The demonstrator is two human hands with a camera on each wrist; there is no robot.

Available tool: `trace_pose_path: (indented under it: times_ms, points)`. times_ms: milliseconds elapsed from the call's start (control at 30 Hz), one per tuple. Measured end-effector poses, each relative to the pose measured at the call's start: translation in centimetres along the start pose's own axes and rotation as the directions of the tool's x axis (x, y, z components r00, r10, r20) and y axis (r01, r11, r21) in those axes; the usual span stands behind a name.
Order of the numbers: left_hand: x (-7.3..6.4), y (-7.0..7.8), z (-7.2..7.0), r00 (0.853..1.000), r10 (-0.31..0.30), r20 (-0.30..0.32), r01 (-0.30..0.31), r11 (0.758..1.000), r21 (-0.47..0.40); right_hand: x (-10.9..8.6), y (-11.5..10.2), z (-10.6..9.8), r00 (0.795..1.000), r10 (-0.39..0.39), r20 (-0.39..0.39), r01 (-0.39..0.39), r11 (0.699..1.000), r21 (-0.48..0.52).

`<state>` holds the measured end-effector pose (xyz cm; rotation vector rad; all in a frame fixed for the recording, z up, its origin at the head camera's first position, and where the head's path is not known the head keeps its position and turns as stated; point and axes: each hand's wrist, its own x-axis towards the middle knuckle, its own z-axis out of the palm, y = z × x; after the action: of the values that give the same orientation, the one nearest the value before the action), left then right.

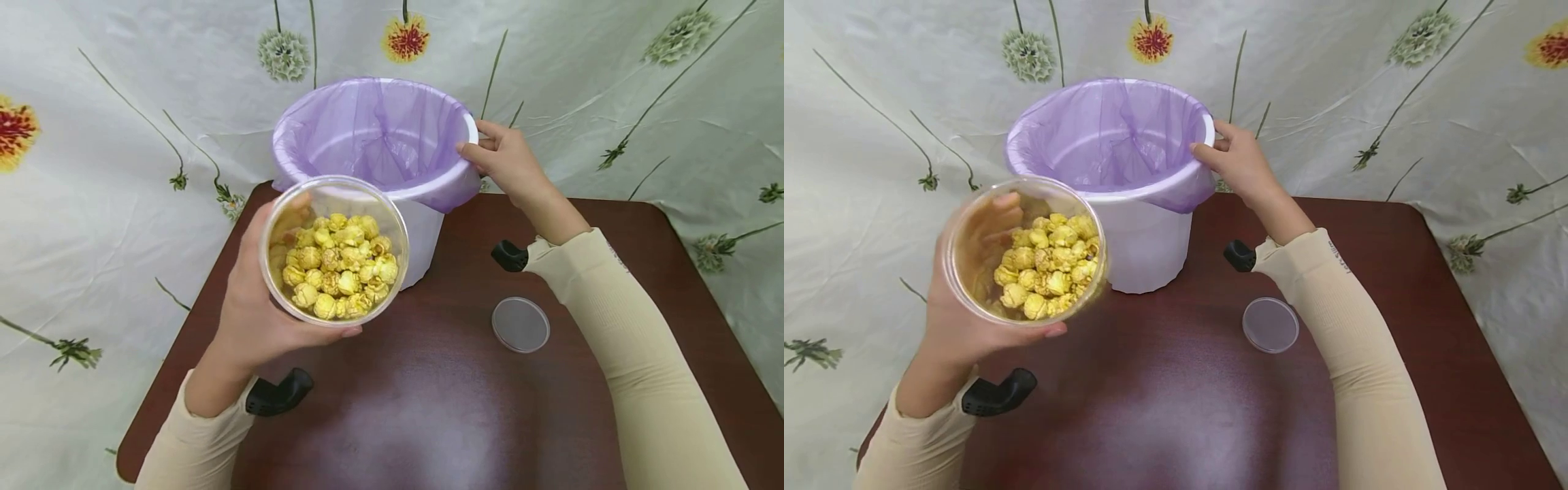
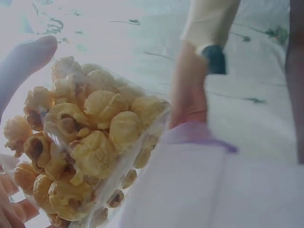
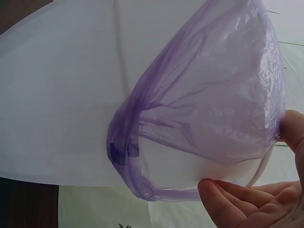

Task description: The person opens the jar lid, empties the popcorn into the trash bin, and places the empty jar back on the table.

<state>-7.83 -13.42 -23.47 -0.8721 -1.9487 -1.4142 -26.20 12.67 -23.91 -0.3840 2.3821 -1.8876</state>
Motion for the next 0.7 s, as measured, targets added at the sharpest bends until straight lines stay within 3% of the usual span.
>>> trace_pose_path:
  times_ms: [133,267,500,700]
  points:
    - [2.0,-0.2,-0.8,0.996,0.035,-0.080,-0.036,0.999,-0.009,0.0,0.1,-0.1,1.000,-0.002,-0.001,0.002,1.000,0.007]
    - [3.9,-0.2,-1.6,0.992,0.033,-0.125,-0.017,0.992,0.127,0.0,0.1,-0.2,1.000,-0.014,-0.002,0.014,1.000,0.012]
    - [7.3,-0.6,-2.4,0.991,0.036,-0.128,0.006,0.951,0.311,0.0,0.2,-0.1,1.000,-0.023,0.003,0.023,0.999,0.036]
    - [10.1,-2.5,-3.0,0.990,0.129,-0.060,-0.088,0.888,0.451,-0.1,0.3,-0.1,1.000,-0.014,0.002,0.014,0.999,0.033]
